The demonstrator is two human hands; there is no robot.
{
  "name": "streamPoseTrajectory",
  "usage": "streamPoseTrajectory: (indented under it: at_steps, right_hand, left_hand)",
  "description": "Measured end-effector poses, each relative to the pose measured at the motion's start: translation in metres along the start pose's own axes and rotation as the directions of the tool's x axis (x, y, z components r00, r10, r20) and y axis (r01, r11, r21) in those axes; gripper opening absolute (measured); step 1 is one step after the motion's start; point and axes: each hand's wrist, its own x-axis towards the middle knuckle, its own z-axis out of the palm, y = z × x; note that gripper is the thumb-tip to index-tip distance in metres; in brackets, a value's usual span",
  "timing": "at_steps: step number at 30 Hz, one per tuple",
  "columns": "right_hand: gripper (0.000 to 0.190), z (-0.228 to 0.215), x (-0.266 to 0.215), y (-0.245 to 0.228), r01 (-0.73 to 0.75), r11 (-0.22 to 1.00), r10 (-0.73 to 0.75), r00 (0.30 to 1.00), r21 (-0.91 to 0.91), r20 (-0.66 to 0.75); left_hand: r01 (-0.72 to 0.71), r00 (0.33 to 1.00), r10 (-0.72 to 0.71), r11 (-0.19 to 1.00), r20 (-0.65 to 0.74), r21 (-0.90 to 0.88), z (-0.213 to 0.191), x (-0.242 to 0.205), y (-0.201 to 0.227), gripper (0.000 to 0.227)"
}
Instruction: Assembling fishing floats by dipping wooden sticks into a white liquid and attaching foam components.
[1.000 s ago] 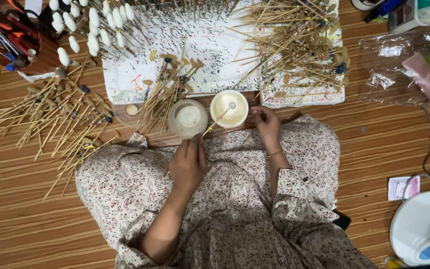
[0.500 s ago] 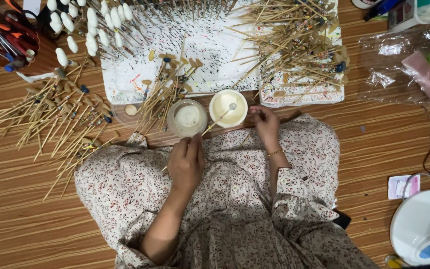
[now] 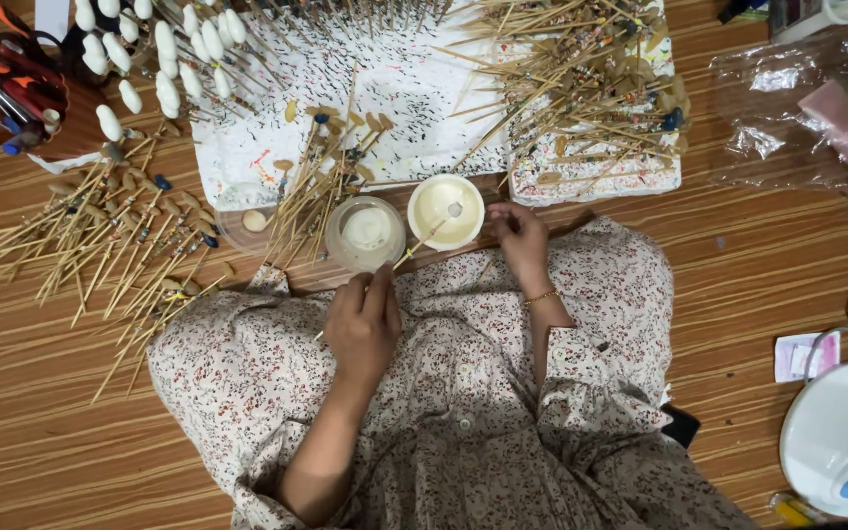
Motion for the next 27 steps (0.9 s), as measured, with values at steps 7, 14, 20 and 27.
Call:
streamPoseTrajectory:
  at_steps: [7, 14, 20, 27]
  right_hand:
    - [0.018, 0.0, 0.001, 0.002, 0.004, 1.0, -0.004, 1.0, -0.013, 0.004]
    - [0.017, 0.001, 0.002, 0.006, 0.015, 0.998, -0.015, 1.0, -0.06, -0.004]
    - [0.017, 0.0, -0.002, -0.008, -0.027, 0.996, 0.025, 0.999, -0.089, -0.023]
    - [0.017, -0.002, -0.002, -0.015, -0.033, 0.998, 0.031, 0.999, -0.058, -0.036]
  left_hand:
    - [-0.008, 0.977, -0.011, 0.996, 0.213, 0.087, -0.035, 0.054, 0.014, 0.016]
    - [-0.302, 0.879, 0.113, 0.883, 0.462, 0.359, 0.038, 0.093, 0.024, 0.008]
    - [-0.49, 0.782, 0.236, 0.804, 0.577, 0.335, 0.115, 0.097, 0.025, 0.012]
    - [-0.483, 0.775, 0.215, 0.807, 0.594, 0.339, 0.136, 0.104, 0.023, 0.013]
